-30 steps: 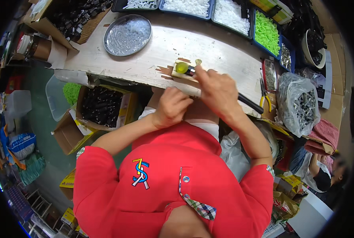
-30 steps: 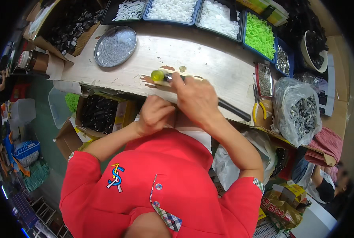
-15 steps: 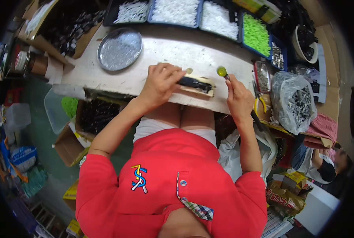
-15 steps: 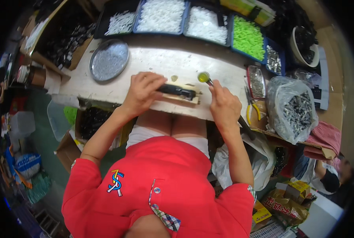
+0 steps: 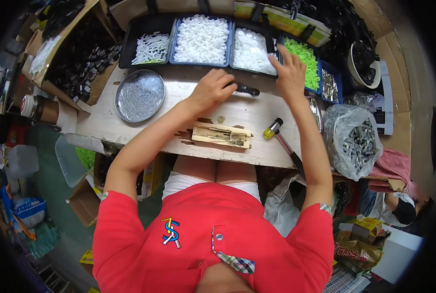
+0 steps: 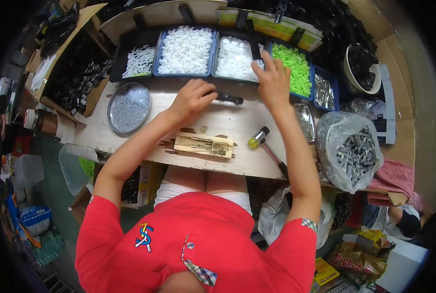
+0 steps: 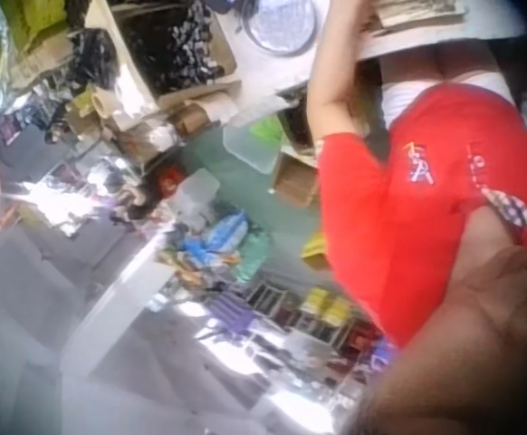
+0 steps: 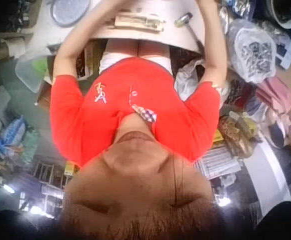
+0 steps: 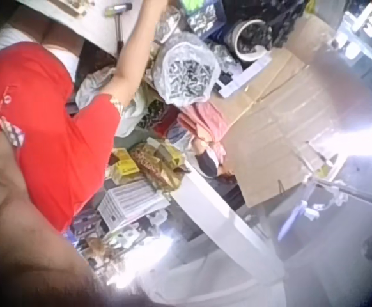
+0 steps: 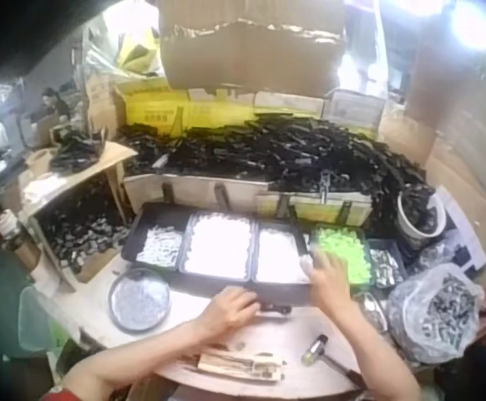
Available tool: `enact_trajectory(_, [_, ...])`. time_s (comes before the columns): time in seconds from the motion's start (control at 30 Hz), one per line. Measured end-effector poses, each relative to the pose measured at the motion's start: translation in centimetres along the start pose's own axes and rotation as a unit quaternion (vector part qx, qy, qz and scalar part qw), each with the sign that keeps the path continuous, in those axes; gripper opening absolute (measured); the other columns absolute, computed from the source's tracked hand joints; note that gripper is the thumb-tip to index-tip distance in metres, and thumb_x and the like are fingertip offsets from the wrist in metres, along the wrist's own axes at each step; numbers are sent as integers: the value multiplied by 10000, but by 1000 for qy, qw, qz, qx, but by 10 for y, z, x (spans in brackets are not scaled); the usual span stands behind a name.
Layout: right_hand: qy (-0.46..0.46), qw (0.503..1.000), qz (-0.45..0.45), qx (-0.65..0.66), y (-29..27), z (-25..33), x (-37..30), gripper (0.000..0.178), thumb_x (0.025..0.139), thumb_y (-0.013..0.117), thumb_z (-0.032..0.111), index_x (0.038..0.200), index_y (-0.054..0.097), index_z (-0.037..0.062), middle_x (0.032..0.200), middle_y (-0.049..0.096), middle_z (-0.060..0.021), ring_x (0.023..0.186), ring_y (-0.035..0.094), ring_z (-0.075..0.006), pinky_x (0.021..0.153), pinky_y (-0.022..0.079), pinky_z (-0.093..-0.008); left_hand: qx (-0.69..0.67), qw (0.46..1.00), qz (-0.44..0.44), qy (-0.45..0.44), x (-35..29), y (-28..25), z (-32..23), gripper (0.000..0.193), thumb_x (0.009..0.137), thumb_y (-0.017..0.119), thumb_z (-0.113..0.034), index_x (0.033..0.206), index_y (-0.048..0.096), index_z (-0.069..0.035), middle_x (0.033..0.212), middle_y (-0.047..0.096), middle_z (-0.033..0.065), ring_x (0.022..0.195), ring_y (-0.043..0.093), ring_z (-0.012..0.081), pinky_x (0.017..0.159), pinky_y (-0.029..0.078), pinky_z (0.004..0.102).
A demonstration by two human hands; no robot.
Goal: The person is assembling small plastic and metal components of a toy at a workbench, using a small hammer to fix parts into place.
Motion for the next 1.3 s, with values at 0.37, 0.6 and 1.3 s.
enact_trajectory(0.37, [-115, 984, 59, -123, 55, -20, 52, 157, 751, 497, 131, 868, 595, 168, 1285, 413, 60, 1142, 369, -169, 941, 230, -457, 91, 991, -84, -48, -17, -12, 16, 50, 647, 545, -102, 599, 535, -94, 703, 502, 31, 747, 494, 190, 650, 384, 320])
enact_trajectory(0.6, [-127, 985, 54, -103, 54, -15, 69, 142, 733, 503, 118, 828, 606, 138, 1198, 465, 38, 1053, 411, -201, 884, 308, -425, 234, 850, -265, -389, -148, -162, 143, 70, 718, 599, -32, 765, 650, -24, 735, 605, 116, 672, 593, 256, 616, 464, 323])
enact_trajectory(1.3, [-103, 978, 131, 127, -44, 112, -46, 500, 708, 578, 74, 1187, 481, 178, 951, 503, -66, 934, 459, -238, 871, 287, -436, 281, 824, -30, -492, -239, -195, 175, 170, 790, 538, -143, 865, 644, -33, 843, 608, 200, 807, 586, 351, 723, 459, 395])
Point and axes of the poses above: each hand's wrist, its own x-axis towards the middle knuckle, its own y-axis out of the palm, z = x × y, the point moved 5 cm from there along x, towards the middle knuckle
